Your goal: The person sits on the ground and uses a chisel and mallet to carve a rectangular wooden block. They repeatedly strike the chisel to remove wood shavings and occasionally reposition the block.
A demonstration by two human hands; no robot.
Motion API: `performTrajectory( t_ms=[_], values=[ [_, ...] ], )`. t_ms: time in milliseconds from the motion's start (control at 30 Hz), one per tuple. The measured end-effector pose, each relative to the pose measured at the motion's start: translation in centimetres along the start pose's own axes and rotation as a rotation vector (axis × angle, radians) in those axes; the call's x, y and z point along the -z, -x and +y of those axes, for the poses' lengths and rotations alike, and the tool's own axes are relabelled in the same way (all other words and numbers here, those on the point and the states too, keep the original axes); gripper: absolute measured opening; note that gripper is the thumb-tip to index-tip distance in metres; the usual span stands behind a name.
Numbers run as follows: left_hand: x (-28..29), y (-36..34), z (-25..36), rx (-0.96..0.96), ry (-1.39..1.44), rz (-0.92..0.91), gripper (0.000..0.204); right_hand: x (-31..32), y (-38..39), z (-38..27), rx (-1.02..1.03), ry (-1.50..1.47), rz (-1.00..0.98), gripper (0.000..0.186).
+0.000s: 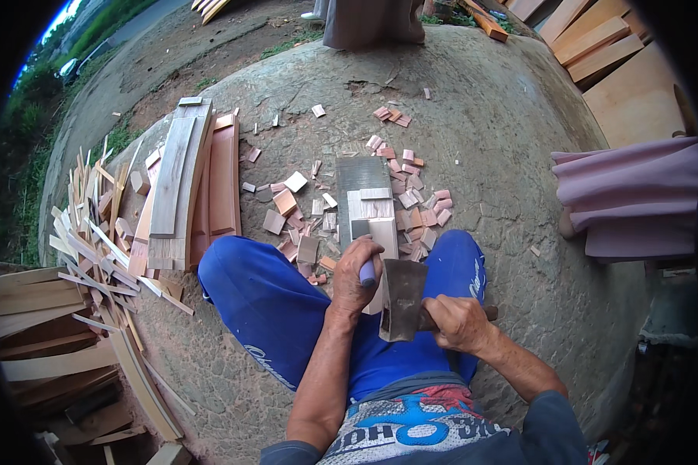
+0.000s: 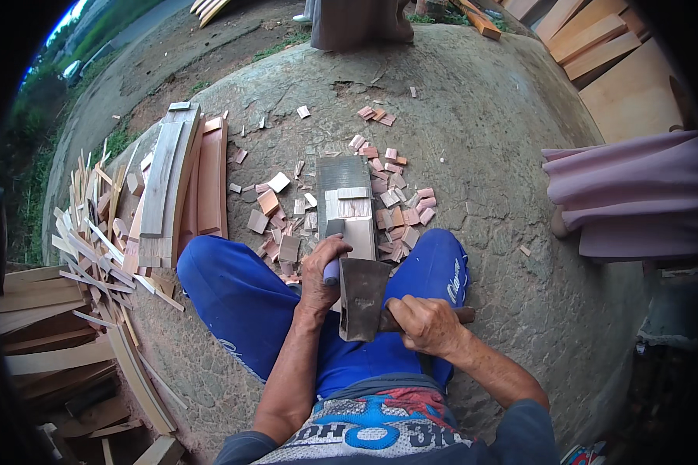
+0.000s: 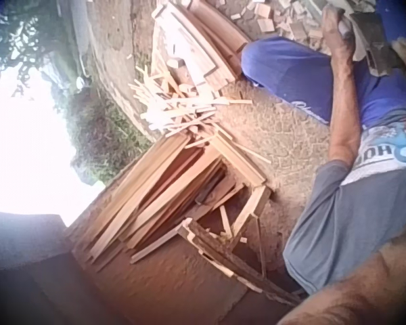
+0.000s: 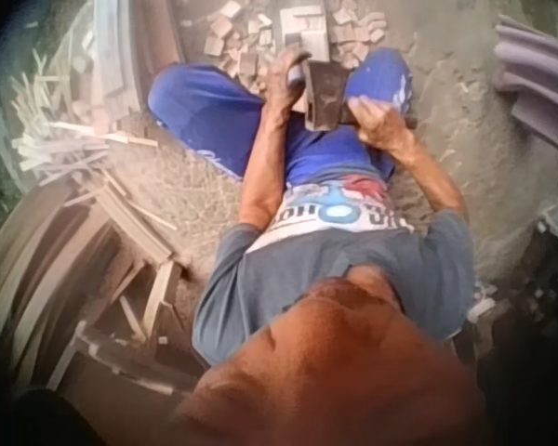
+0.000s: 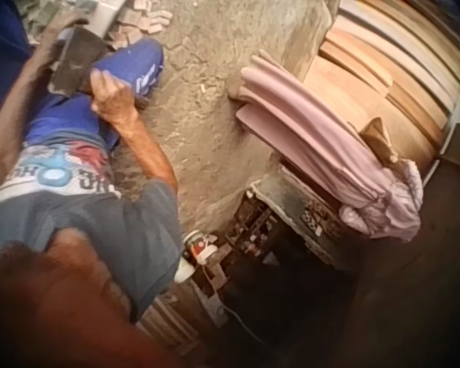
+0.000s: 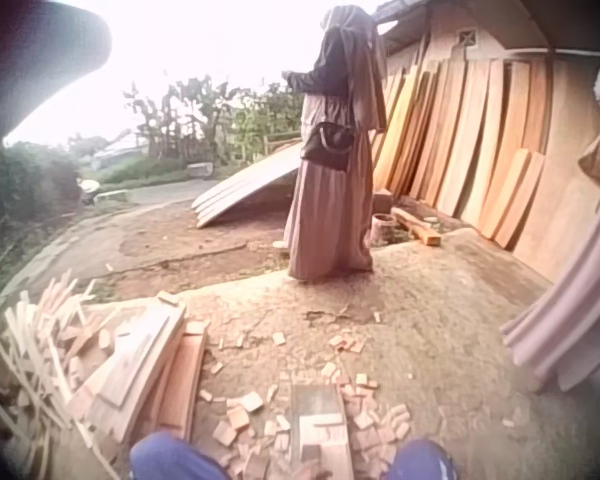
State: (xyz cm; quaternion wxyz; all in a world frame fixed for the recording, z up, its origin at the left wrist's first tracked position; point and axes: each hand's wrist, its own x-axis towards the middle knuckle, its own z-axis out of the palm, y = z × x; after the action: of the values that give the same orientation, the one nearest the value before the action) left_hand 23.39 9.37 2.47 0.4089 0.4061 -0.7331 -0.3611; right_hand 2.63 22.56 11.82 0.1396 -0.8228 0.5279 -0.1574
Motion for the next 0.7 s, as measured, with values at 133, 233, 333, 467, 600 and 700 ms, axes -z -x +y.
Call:
performTrajectory(
  t_ms=[133,233,333,467,600,700],
  values=[
    [0.2,-0.2,-0.2,-0.007,-0.006,-0.014,0.023,-0.1,-0.3,0.3,0.025,-0.025,0.024,0.047],
    [0.5,-0.4,0.3,0.001,0.014,-0.046,0.023,0.8,-1.8,-0.2,0.105,-0.018,0.085,0.042],
    [0.3,-0.6,0.7,0.037,0.084,-0.007,0.030,1.7,-3.6,-1.0,0.253,0.015,0.197,0.030],
    [-0.4,-0.3,0.0,0.352,0.552,-0.075,0.019,0.5,-5.4,0.8,0.190,0.230,0.078,0.017],
    [0.2,-0.1,-0.5,0.491,0.791,0.051,0.021,-0.3,-4.5,1.0,0.045,0.096,-0.027,0.024],
    [1.0,-2.4,1.0,0.211,0.267,0.226,0.020,-0.1,-2.1,0.4,-0.056,-0.024,0.073,0.033]
  ],
)
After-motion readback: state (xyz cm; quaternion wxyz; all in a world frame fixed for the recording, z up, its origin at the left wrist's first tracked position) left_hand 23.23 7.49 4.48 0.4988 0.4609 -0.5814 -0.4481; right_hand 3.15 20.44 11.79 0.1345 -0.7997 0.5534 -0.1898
